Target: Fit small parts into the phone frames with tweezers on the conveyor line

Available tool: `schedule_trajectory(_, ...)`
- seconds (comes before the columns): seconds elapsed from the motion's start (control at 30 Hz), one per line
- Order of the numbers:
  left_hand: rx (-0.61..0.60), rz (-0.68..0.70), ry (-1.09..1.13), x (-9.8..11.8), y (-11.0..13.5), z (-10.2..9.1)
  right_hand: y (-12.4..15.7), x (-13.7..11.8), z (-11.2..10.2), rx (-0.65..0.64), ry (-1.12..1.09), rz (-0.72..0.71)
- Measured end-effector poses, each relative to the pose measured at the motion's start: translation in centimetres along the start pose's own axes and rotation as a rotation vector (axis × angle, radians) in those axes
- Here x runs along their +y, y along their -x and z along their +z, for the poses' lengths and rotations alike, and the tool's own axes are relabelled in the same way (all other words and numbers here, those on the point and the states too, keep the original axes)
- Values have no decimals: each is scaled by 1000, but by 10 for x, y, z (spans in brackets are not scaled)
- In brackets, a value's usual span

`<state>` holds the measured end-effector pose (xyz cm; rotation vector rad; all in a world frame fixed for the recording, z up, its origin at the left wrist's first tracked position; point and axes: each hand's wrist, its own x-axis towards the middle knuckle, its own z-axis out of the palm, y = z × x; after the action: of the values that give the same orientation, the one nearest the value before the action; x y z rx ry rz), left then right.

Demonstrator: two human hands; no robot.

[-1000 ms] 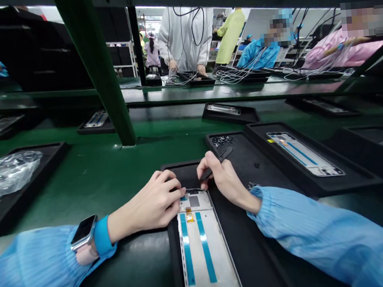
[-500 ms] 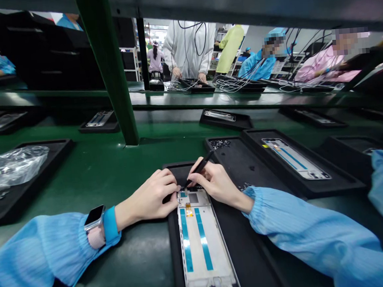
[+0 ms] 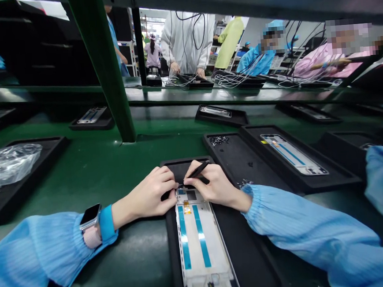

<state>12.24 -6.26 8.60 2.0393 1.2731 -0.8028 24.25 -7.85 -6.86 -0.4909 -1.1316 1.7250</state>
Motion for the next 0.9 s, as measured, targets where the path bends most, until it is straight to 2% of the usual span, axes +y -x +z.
schedule_trajectory(0.07,4,5,1,0,0,-1,-1,-1,0,4,-11,6)
schedule_trajectory(0.23,1,10,1,-1,0,-2,1,-1,-1,58,-163,212)
schedule_trajectory(0.3,5,13,4,-1,0,-2,1,-1,-1,60,-192,247)
schedule_trajectory(0.57,18,15,-4,0,1,-2,0,-1,-1,37,-132,167)
schedule_trajectory(0.77,17,4,-12,-6,-2,-3,2,3,1,36,-94,129)
schedule_trajectory(0.83,16,5,-3,-2,0,-4,1,5,2,37,-67,97)
schedule_trajectory(0.9,8,27,23,13,6,-4,0,8,2,43,-45,75)
